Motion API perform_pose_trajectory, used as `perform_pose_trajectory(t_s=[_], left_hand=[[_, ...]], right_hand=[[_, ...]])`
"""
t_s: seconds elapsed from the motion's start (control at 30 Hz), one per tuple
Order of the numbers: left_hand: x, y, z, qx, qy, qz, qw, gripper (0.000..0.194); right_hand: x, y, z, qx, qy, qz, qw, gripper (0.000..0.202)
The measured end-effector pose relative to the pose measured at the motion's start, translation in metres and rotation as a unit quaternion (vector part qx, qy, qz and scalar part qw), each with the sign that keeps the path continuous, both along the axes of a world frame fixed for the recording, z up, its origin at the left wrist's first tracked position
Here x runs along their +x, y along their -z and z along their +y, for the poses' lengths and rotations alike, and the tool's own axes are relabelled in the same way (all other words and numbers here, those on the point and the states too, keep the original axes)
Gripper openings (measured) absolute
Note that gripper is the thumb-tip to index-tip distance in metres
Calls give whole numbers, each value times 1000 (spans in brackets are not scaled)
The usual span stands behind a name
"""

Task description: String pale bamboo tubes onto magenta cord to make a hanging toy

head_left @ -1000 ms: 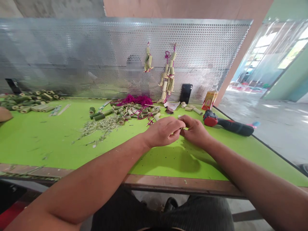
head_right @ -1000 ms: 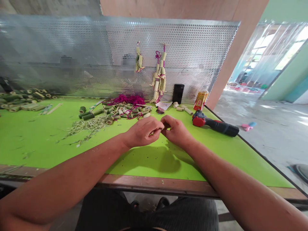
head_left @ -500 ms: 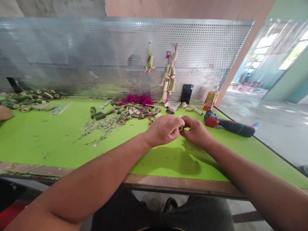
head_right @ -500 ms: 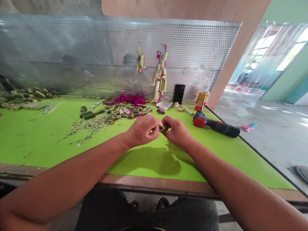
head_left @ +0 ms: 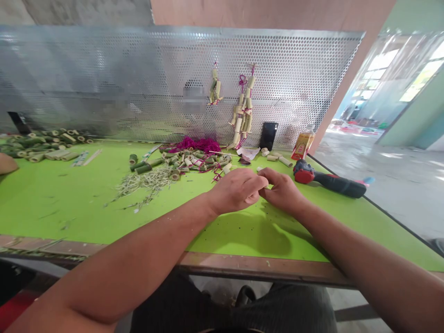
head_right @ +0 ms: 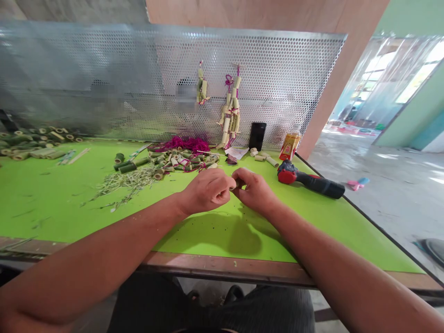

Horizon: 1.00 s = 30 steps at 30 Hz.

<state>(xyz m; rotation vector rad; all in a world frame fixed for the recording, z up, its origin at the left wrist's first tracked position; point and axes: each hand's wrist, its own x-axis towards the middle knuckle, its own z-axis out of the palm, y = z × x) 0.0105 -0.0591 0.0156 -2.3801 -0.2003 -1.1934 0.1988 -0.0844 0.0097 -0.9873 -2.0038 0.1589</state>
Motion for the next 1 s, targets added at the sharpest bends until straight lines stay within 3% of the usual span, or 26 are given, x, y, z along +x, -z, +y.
perform_pose_trajectory(t_s=[0.33, 0.63, 1.0], left_hand=[[1, -1, -2, -11, -20, 8, 1000, 19], [0, 0, -3, -66, -47, 49, 996, 20], [-1, 0, -1, -151, -18, 30, 988, 23]], right_hand=[[0, 1, 0, 12, -7, -1, 1000, 12], [2, 2, 2, 15, -15, 0, 1000, 10], [4, 1, 6, 66, -45, -7, 997, 14]])
